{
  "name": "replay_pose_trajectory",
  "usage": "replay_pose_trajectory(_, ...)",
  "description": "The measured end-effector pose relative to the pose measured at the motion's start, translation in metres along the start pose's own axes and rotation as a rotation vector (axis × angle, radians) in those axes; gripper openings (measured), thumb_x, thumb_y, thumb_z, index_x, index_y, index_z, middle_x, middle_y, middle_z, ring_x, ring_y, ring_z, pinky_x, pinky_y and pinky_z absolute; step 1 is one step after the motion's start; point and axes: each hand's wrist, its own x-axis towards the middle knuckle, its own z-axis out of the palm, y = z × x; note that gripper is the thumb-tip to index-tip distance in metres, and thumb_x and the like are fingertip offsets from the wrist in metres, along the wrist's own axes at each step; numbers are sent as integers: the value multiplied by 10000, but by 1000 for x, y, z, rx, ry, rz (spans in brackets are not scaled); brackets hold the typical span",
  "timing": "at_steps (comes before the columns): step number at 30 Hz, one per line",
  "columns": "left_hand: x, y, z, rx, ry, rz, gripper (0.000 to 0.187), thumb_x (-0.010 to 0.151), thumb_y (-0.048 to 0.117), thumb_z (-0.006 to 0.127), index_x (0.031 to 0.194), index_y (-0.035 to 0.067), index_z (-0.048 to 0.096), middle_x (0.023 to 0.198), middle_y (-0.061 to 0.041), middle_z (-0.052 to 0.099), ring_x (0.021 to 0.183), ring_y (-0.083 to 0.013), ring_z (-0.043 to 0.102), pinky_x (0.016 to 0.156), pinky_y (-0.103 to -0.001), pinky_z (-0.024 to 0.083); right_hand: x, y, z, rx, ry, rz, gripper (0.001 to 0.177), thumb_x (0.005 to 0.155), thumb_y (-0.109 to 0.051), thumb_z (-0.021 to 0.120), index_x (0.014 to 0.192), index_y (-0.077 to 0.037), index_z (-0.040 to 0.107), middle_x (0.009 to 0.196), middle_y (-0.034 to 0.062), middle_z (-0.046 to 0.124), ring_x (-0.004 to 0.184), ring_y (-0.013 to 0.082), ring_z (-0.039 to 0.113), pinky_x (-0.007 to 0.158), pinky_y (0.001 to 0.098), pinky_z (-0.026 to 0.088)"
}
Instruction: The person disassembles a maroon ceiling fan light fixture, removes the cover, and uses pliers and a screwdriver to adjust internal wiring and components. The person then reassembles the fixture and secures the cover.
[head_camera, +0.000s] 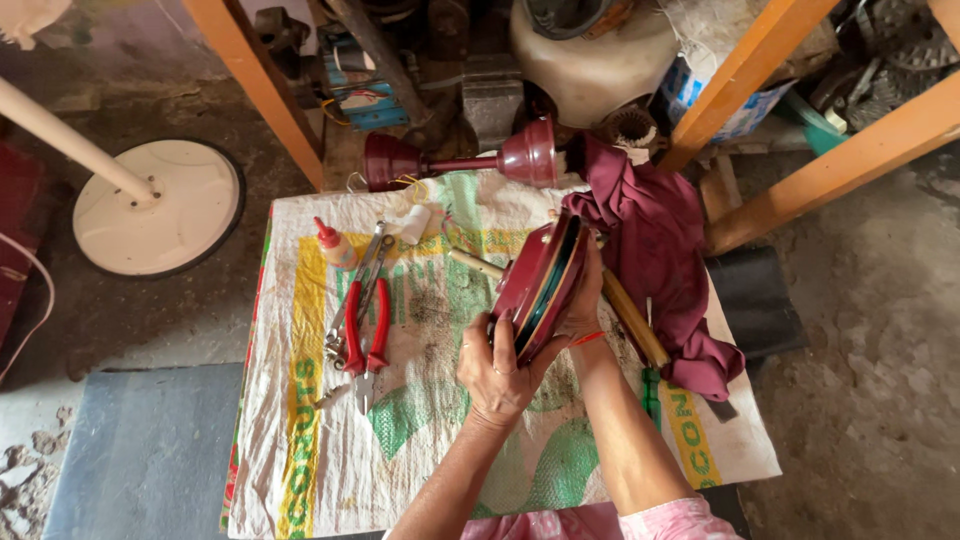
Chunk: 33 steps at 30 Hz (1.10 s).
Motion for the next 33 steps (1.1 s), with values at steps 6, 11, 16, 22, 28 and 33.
replay_pose_trajectory(6,-6,12,2,-10,28,-2,904,815,499,897,1443,97,386,1268,-294,573,981,-422,681,705,-457,584,2,-7,14,11,-172,93,454,1108,-450,494,1290,-77,680,1019,51,736,821,157,705,691,312,596)
replay_pose_trajectory(11,-5,21,6,15,-40,14,917,806,442,916,1473,104,386,1311,-323,550,976,-432,664,674,-452,570,1,-14,16,131,-172,180,436,1129,-395,521,1367,-54,653,1087,59,723,878,165,699,732,319,592)
replay_pose_trajectory(16,-2,22,3,0,-55,-10,929,807,442,910,1485,93,379,1319,-323,547,998,-439,661,718,-473,574,2,-13,19,171,-175,205,435,1149,-341,548,1444,-31,627,1154,67,710,934,172,694,773,326,588)
replay_pose_trajectory(22,8,12,-2,-54,-35,-66,944,802,483,900,1478,83,377,1322,-296,558,1052,-430,666,779,-480,586,5,-14,35,-33,-55,194,476,1035,-512,485,1258,-131,663,1028,28,741,845,167,711,714,337,612)
replay_pose_trajectory(28,21,13,-13,-63,-107,-118,968,764,486,899,1476,56,405,1332,-277,577,1107,-431,651,847,-476,576,3,-12,38,-17,44,205,453,1084,-496,452,1269,-138,661,1065,20,735,888,142,705,755,317,603)
replay_pose_trajectory(33,39,18,-17,-117,-86,-140,995,694,440,945,1450,29,447,1304,-210,605,1123,-392,640,952,-516,523,8,-14,43,-66,-82,92,447,1130,-454,449,1358,-126,648,1090,31,714,881,147,691,781,320,599)
